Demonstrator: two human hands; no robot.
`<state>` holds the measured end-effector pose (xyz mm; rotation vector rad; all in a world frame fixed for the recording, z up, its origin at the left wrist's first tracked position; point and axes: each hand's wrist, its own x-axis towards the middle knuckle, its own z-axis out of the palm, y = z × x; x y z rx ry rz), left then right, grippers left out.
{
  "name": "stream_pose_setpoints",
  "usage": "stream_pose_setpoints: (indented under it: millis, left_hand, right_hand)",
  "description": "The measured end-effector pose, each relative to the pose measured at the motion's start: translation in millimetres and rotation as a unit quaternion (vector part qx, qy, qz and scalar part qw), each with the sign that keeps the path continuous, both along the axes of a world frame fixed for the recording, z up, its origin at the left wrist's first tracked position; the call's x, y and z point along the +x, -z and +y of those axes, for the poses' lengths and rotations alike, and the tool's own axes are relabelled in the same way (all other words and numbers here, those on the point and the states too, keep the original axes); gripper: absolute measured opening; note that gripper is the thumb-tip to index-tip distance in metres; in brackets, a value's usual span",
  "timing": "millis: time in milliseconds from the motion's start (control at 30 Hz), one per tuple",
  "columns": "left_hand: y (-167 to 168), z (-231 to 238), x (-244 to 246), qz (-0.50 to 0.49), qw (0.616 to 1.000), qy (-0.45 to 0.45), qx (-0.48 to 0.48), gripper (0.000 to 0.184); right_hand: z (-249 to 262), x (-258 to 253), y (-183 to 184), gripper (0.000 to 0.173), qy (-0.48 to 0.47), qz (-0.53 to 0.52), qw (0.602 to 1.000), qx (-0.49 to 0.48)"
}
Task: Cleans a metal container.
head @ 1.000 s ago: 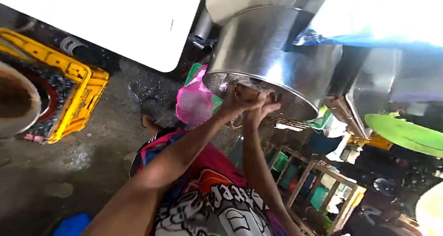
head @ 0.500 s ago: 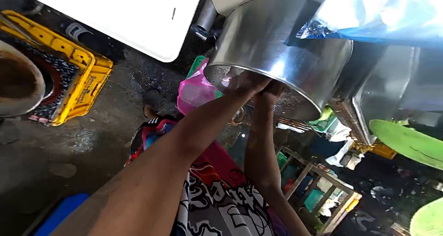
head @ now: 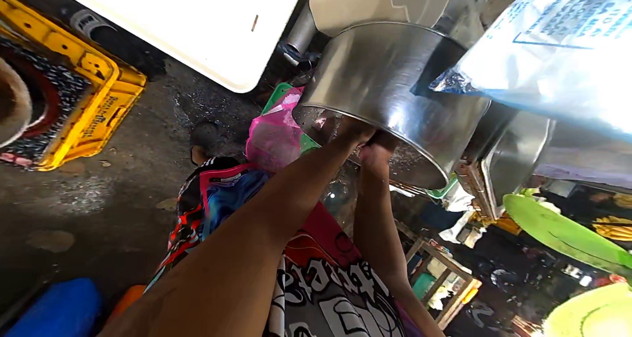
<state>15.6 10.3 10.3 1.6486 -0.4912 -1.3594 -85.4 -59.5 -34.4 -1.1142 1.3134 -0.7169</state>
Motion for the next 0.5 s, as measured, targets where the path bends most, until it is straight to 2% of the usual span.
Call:
stream_pose_setpoints:
  millis: [167, 267, 433, 500]
  left_hand:
    - [18, 0, -8, 0.001, 0.997, -0.068, -0.026, 0.047]
    - [33, -8, -14, -0.027, 0.996, -0.076, -0.032, 0.049]
    - [31, -4, -13, -0.015, 0.995, -0.093, -0.039, 0.046]
    - [33, -4, -14, -0.007, 0.993, -0.106, -0.050, 0.041]
  right_hand:
    - [4, 5, -2, 0.011, 0.005, 0.048, 0.999, -0.007]
    - [5, 2, 1, 0.008, -0.004, 0.063, 0.998, -0.023]
    - [6, -3, 6, 0.008, -0.049, 0.113, 0.990, -0.074]
    - [4, -6, 8, 0.013, -0.080, 0.143, 0.983, -0.083]
